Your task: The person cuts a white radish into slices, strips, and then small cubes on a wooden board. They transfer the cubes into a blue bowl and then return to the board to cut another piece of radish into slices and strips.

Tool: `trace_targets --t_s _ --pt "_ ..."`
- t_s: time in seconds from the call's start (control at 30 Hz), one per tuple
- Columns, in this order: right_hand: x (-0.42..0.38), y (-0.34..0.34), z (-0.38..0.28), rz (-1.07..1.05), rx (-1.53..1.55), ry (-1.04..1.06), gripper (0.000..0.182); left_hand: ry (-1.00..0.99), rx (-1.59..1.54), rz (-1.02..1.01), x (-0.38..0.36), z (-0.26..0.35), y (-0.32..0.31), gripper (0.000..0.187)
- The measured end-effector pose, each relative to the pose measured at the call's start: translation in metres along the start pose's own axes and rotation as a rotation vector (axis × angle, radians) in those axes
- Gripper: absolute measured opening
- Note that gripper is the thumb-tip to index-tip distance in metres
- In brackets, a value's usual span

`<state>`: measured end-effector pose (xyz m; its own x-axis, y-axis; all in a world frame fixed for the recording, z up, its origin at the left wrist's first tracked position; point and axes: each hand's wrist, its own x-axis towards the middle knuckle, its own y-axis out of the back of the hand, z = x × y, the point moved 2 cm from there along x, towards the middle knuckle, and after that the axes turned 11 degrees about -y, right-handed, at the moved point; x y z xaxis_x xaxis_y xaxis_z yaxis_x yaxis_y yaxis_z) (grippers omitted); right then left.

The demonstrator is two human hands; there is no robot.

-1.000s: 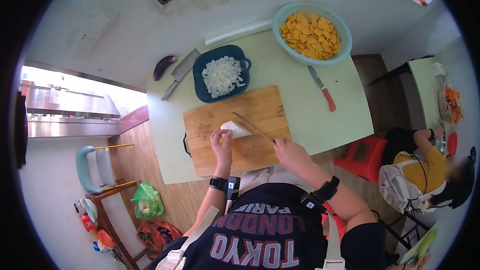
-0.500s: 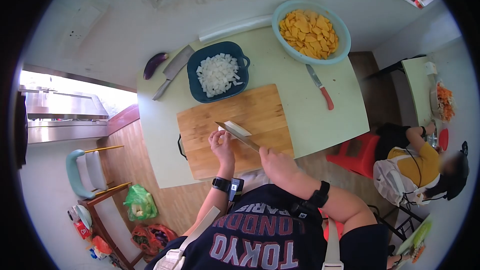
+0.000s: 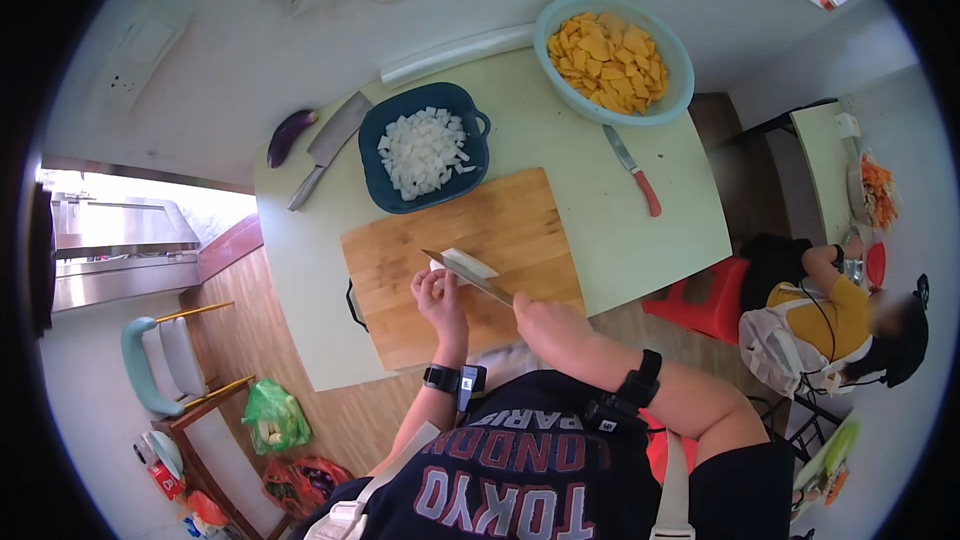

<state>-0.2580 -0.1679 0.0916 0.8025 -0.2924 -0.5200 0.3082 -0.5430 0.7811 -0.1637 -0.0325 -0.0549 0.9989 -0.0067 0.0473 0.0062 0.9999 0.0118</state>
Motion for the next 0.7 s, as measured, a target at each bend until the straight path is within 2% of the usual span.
trace_targets --t_s 0.23,0.33,0.7 --pt "0.017 -0.009 -0.007 -0.005 -0.001 0.022 0.011 -0.006 0.056 -0.025 0.000 0.002 0.001 0.008" --pt "0.026 -0.011 -0.008 -0.004 0.100 0.022 0.011 -0.017 0.079 -0.030 0.000 0.004 0.000 0.008" --pt "0.058 -0.035 -0.007 -0.042 0.040 0.082 0.018 -0.004 0.115 -0.028 -0.001 0.002 0.002 0.010"
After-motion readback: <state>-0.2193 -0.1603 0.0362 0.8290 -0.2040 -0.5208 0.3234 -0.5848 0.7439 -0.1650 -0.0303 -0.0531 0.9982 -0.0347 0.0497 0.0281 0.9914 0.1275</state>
